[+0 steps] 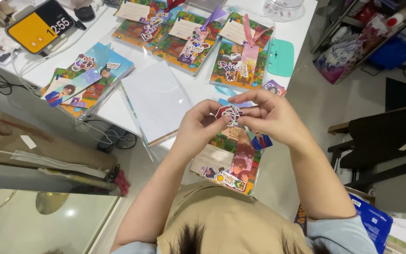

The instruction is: The person packages cards and stickers into plastic bags by hand, including sliding a bookmark, several stickers, and a card into a bag and then peeling a strip to seal it.

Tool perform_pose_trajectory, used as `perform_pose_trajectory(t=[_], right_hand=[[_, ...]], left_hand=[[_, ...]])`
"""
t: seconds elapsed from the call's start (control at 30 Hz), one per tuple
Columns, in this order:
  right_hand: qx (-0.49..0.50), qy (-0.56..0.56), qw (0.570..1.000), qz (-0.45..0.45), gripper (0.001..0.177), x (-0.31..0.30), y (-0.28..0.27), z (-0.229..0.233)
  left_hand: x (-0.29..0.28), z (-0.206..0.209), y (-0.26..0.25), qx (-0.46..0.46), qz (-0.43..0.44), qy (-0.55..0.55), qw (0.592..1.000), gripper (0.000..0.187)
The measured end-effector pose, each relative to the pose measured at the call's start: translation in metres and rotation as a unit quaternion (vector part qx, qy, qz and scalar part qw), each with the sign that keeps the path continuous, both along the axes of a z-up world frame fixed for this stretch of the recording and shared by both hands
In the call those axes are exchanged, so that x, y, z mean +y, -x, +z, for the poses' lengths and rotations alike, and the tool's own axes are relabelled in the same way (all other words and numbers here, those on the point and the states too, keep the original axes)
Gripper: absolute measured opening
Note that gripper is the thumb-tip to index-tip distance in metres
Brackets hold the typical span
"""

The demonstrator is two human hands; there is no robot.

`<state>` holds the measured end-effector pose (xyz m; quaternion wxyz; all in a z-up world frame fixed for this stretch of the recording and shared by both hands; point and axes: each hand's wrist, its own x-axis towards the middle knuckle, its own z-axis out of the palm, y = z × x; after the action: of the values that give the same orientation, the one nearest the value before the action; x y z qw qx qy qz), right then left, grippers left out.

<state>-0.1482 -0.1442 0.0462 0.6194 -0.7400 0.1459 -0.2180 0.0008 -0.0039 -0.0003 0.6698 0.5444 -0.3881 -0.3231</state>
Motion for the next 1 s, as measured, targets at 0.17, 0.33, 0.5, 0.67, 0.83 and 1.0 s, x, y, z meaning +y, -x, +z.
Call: perform_pose_trajectory(t=[0.17, 0.33, 0.5, 0.67, 0.83, 1.0], right_hand=[[0.017, -0.043, 0.999, -0.026, 0.023, -0.010, 0.005, -0.023], [-0.026, 0.005, 0.998, -0.056, 0.009, -0.006, 0.003, -0.021], [-0.021, 0.069, 0.990, -0.119, 0.010, -0.004, 0.011, -0.017], [0.030, 0.100, 0.992, -0.072, 0.027, -0.002, 0.011, -0.013], [0.049, 0.128, 0.990, -0.046, 0.037, -0.007, 0.008, -0.021], [0.091, 0.012, 0.994, 0.053, 0.024, -0.006, 0.014, -0.043]], left_hand=[[-0.002, -0.003, 0.001, 0.052, -0.008, 0.014, 0.999, 0.013], [-0.002, -0.003, 0.004, 0.071, 0.008, 0.021, 0.997, 0.014], [0.002, 0.004, 0.008, -0.018, 0.059, -0.023, 0.998, 0.014], [0.000, -0.007, 0.012, -0.043, 0.064, -0.039, 0.996, 0.014], [0.010, -0.003, 0.017, -0.047, 0.043, -0.072, 0.995, 0.022], [0.030, 0.008, 0.020, -0.119, 0.027, -0.133, 0.984, 0.042]])
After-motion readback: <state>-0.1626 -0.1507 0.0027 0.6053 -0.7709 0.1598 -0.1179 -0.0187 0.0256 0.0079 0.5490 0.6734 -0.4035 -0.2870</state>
